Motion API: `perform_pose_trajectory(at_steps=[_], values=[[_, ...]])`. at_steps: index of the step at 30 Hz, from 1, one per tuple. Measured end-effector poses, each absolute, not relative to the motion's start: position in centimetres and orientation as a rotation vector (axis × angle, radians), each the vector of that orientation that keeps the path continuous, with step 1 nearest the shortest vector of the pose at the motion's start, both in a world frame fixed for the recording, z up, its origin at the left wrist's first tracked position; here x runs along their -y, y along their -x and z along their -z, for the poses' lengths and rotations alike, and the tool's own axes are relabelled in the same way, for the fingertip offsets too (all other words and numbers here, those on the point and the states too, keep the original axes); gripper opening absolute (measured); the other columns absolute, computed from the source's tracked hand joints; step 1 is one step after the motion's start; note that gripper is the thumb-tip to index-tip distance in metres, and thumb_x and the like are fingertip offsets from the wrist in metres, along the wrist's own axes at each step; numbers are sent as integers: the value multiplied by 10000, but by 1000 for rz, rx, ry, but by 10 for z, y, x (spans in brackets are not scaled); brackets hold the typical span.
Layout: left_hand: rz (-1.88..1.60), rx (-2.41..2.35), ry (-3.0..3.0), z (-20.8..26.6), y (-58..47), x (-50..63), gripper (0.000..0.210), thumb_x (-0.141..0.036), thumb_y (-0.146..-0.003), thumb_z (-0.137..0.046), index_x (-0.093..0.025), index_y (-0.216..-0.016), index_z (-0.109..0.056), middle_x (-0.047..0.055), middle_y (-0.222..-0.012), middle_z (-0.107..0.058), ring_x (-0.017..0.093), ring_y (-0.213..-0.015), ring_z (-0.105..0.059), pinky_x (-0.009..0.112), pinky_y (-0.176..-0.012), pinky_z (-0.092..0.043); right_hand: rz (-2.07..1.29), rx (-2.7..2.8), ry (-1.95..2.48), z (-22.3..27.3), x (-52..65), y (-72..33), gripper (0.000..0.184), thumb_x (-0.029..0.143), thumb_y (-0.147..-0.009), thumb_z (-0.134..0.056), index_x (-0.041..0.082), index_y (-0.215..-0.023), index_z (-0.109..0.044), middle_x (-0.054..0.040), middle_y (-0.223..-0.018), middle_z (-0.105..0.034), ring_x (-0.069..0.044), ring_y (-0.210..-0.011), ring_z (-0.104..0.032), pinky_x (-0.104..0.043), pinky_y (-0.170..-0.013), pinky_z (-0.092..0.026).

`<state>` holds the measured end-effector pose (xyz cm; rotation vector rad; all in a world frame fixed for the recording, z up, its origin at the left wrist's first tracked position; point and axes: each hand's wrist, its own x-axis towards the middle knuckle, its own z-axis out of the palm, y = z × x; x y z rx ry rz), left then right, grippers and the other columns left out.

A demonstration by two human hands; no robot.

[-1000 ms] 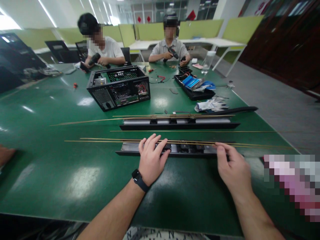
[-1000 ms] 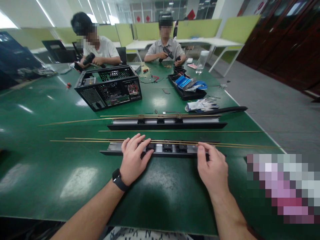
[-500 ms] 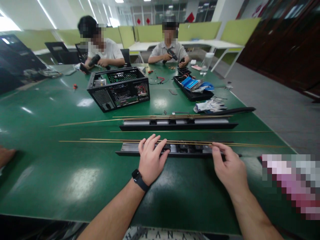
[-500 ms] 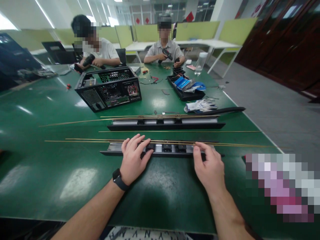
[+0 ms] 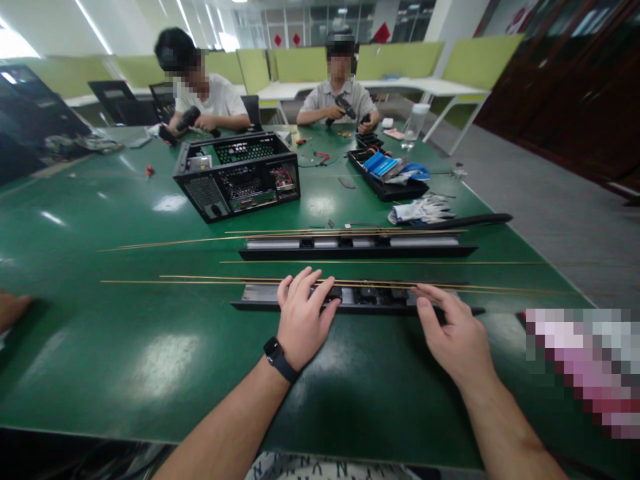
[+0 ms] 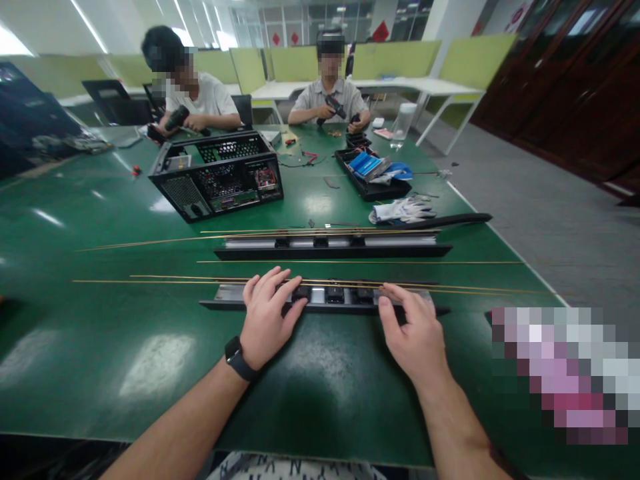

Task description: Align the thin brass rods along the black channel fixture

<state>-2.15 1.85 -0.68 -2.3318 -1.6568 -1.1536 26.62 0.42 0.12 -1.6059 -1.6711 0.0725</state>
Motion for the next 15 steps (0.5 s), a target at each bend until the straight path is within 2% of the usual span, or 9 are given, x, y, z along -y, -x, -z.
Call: perform_pose_trajectory(at_steps=[4,9,15], values=[[1145,1664,2326,6,22,-18,323,-272,-1024,-742,-268,-1346,-718,126,-1451,-728,322,-1455,-612,566,-1272,-297,-68,1689,1591,-2,-3,-264,451,550,-1041,-569,231,-1315,-734,-98,-1172,-832,-297,-1145,-760,-493,-1088,-553],[1141,1670,2330,6,22,-19,321,-270,-1026,-733,-272,-1347,-721,124,-1451,-728,322,-1453,-614,573,-1271,-306,-47,1527,1741,0,-5,-268,470,598,-1048,-507,239,-1173,-785,-122,-1119,-829,-329,-1117,-762,-518,-1029,-575],[1139,1672,2332,6,22,-18,329,-262,-1022,-734,-268,-1351,-722,126,-1450,-728,323,-1454,-612,572,-1273,-306,-83,1710,1582,-2,-4,-264,424,559,-1036,-568,247,-1249,-759,-92,-1174,-831,-283,-1107,-771,-471,-1066,-569]])
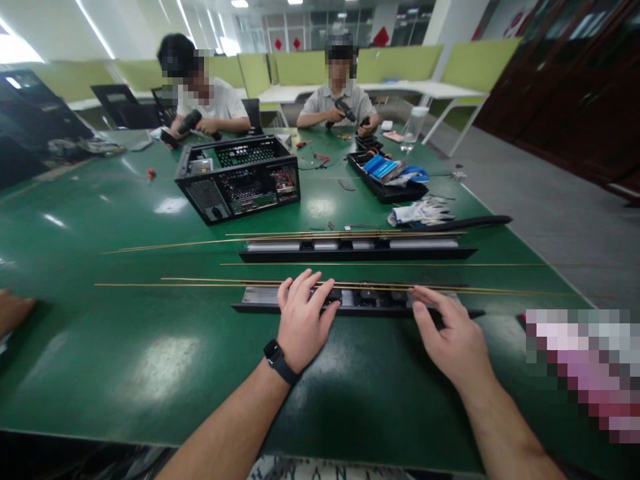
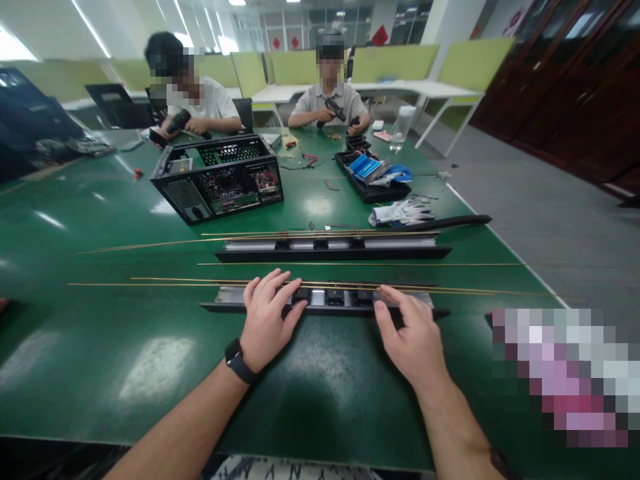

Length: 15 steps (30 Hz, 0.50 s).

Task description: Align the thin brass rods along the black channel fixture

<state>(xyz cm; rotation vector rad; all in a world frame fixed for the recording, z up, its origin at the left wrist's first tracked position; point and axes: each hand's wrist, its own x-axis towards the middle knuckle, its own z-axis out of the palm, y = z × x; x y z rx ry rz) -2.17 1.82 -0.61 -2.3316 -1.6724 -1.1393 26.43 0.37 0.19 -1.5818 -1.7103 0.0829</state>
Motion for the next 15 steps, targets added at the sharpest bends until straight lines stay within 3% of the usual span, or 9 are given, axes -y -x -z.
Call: perform_pose_trajectory(at_steps=[4,7,10,15], values=[[1139,1666,2337,7,22,-18,336,-270,-1022,-741,-267,-1358,-716,123,-1457,-722,322,-1465,-604,566,-1278,-296,-76,1616,1671,0,-3,-266,492,601,-1036,-551,234,-1298,-746,-111,-1177,-830,-312,-1126,-763,-508,-1057,-562],[1143,1659,2336,7,22,-18,336,-273,-1024,-742,-266,-1359,-714,122,-1457,-721,322,-1462,-605,564,-1276,-293,-62,1507,1767,1,-4,-269,518,642,-1038,-507,240,-1225,-775,-124,-1154,-828,-335,-1116,-761,-522,-1005,-577],[1143,1659,2330,7,22,-18,341,-271,-1021,-748,-265,-1359,-714,121,-1453,-724,322,-1455,-610,565,-1274,-295,-64,1548,1716,0,-4,-268,484,620,-1043,-514,244,-1184,-783,-114,-1145,-830,-316,-1109,-766,-503,-1017,-578],[1128,1671,2339,6,22,-18,339,-274,-1024,-740,-266,-1361,-713,125,-1464,-720,323,-1467,-602,569,-1277,-300,-97,1729,1559,-3,-2,-263,424,550,-1036,-584,238,-1272,-749,-93,-1185,-834,-287,-1118,-776,-483,-1072,-566]])
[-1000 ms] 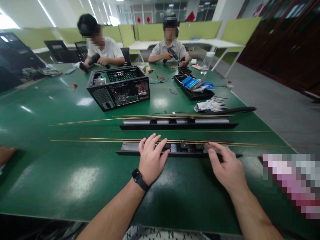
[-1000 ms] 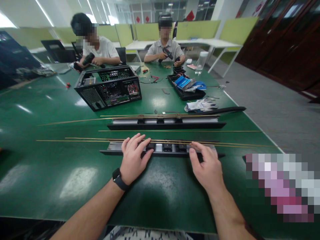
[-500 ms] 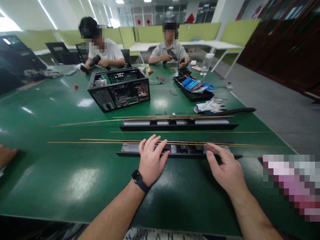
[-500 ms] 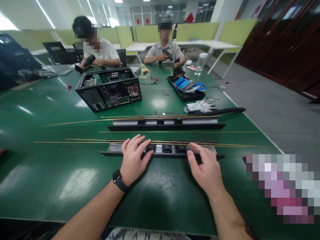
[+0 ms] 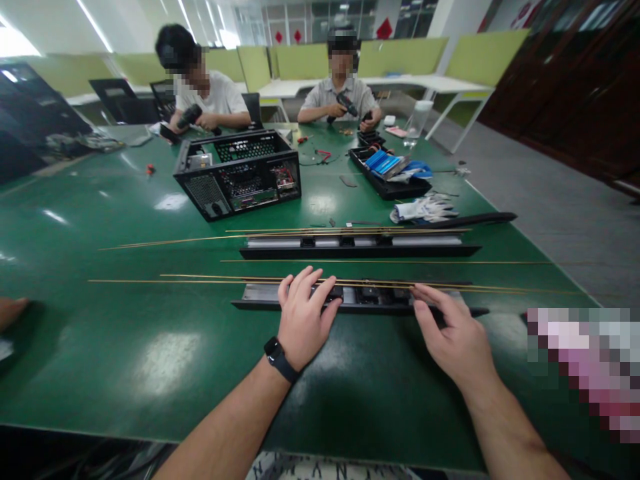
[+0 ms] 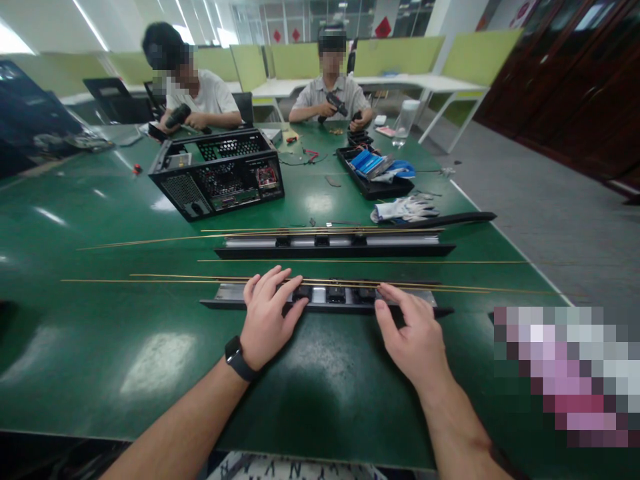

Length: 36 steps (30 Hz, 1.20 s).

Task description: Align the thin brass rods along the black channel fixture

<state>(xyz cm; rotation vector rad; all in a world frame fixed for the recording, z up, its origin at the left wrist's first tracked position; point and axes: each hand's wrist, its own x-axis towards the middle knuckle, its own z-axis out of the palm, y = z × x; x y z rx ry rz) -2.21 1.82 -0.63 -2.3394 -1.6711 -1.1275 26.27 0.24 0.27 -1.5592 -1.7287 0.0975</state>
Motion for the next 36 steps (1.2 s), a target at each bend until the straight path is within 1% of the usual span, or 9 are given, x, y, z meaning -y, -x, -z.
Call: perform_pose_trajectory(at_steps=[3,9,15,20,24,28,33,35,36], values=[[1135,1671,2339,6,22,-19,334,-275,-1027,-737,-269,-1359,-713,126,-1462,-720,324,-1467,-602,572,-1276,-298,-90,1641,1634,-1,-2,-265,458,577,-1040,-567,237,-1293,-741,-93,-1156,-840,-304,-1122,-773,-505,-1054,-571],[1143,1672,2335,7,22,-19,337,-268,-1020,-743,-270,-1355,-716,123,-1456,-724,325,-1459,-608,572,-1272,-299,-84,1538,1722,1,-3,-268,483,626,-1036,-532,248,-1211,-777,-103,-1145,-837,-317,-1086,-774,-487,-966,-593],[1144,1671,2341,7,21,-18,335,-276,-1026,-734,-268,-1360,-714,121,-1457,-723,320,-1466,-601,566,-1274,-298,-119,1644,1622,0,-3,-266,482,605,-1030,-562,238,-1278,-753,-106,-1178,-833,-305,-1132,-766,-492,-1059,-573],[1126,1690,2337,7,20,-18,348,-293,-1024,-736,-282,-1371,-712,113,-1467,-719,312,-1465,-600,571,-1274,-319,-104,1516,1769,3,-5,-273,544,688,-1011,-506,264,-1212,-781,-126,-1071,-829,-343,-997,-776,-519,-920,-609],[1114,1699,2334,8,20,-18,338,-328,-1030,-728,-304,-1368,-712,98,-1483,-709,304,-1479,-587,573,-1274,-346,-104,1530,1772,6,-7,-275,570,782,-964,-513,345,-1204,-791,-138,-990,-817,-392,-965,-776,-552,-814,-603],[1063,1705,2323,9,20,-19,351,-379,-1045,-707,-311,-1389,-700,86,-1499,-698,294,-1492,-572,567,-1280,-366,-155,1577,1721,9,-8,-275,661,894,-885,-503,393,-1210,-785,-150,-1082,-813,-411,-959,-775,-614,-767,-592],[1069,1702,2334,10,20,-19,348,-403,-1064,-678,-317,-1401,-695,94,-1499,-696,296,-1503,-564,573,-1285,-360,-164,1428,1887,13,-10,-282,555,831,-906,-511,439,-1206,-766,-144,-962,-806,-424,-857,-762,-616,-674,-538],[1083,1703,2341,9,20,-19,339,-382,-1059,-685,-315,-1391,-701,97,-1491,-701,301,-1499,-568,578,-1283,-358,-157,1407,1917,11,-10,-281,546,812,-902,-523,407,-1161,-781,-137,-980,-815,-417,-843,-764,-611,-693,-554],[1100,1699,2339,8,20,-19,337,-368,-1054,-694,-312,-1387,-702,96,-1483,-706,302,-1491,-575,581,-1280,-356,-156,1415,1901,9,-9,-280,553,805,-900,-530,378,-1139,-788,-134,-996,-822,-409,-873,-771,-607,-741,-577]])
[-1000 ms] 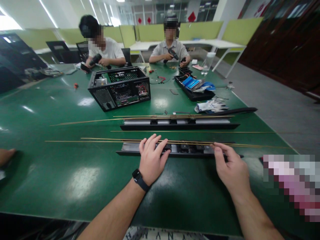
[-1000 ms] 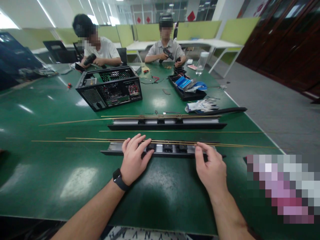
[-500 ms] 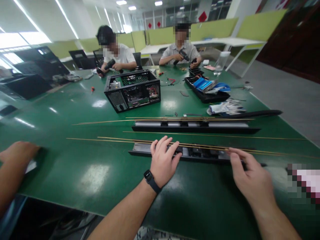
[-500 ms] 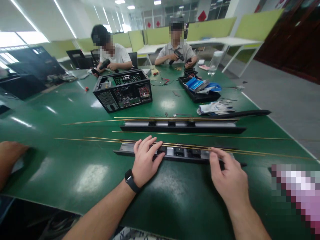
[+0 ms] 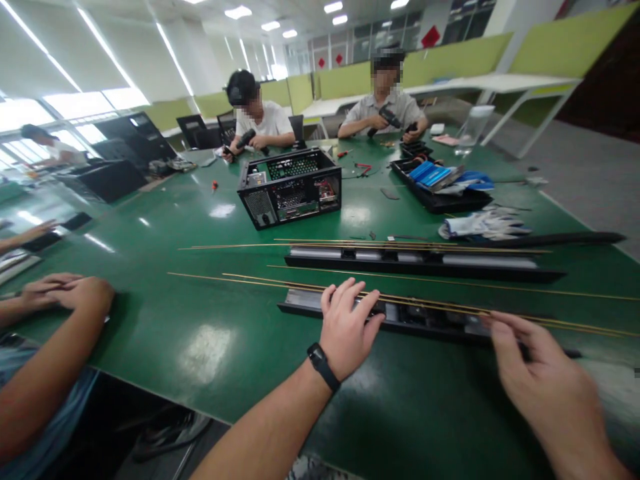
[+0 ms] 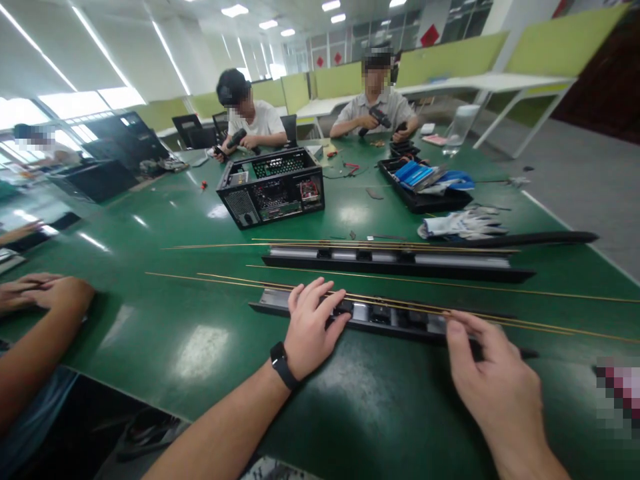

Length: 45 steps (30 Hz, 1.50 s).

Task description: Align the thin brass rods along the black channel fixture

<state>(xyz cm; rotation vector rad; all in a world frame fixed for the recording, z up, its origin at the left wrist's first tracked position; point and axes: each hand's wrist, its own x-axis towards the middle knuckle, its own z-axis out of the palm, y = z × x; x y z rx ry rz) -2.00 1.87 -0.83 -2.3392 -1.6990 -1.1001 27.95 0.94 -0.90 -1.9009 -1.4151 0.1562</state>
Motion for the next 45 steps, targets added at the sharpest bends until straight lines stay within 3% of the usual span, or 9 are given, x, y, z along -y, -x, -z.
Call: perform_pose_trajectory(at_steps=[4,8,30,38,45], values=[[1114,1703,2342,7,20,-18,324,-316,-1047,-707,-298,-1371,-708,111,-1465,-716,313,-1477,-589,584,-1268,-344,-161,1546,1715,4,-7,-268,548,707,-976,-537,276,-1230,-761,-109,-1111,-837,-348,-1058,-788,-535,-955,-608],[1147,1674,2342,7,21,-18,326,-290,-1043,-714,-279,-1369,-706,121,-1461,-719,316,-1471,-594,579,-1268,-313,-170,1637,1606,5,-5,-265,483,626,-1009,-583,252,-1272,-738,-84,-1213,-829,-297,-1151,-778,-469,-1059,-587],[1155,1650,2329,8,22,-19,338,-266,-1019,-744,-267,-1355,-714,125,-1447,-726,326,-1452,-614,564,-1277,-302,-161,1565,1668,0,-4,-263,465,611,-1040,-546,247,-1246,-751,-95,-1181,-835,-295,-1111,-791,-473,-1040,-612],[1156,1655,2323,7,22,-18,337,-259,-1012,-750,-259,-1347,-724,125,-1443,-727,330,-1446,-619,567,-1276,-314,-168,1626,1606,4,-2,-261,483,598,-1048,-557,245,-1336,-716,-92,-1208,-833,-293,-1167,-776,-493,-1102,-582],[1152,1665,2324,7,21,-19,336,-267,-1011,-756,-269,-1345,-722,125,-1445,-727,331,-1452,-614,567,-1273,-307,-170,1582,1648,3,-2,-262,458,609,-1050,-550,258,-1275,-739,-93,-1196,-830,-291,-1118,-787,-486,-1058,-603]])
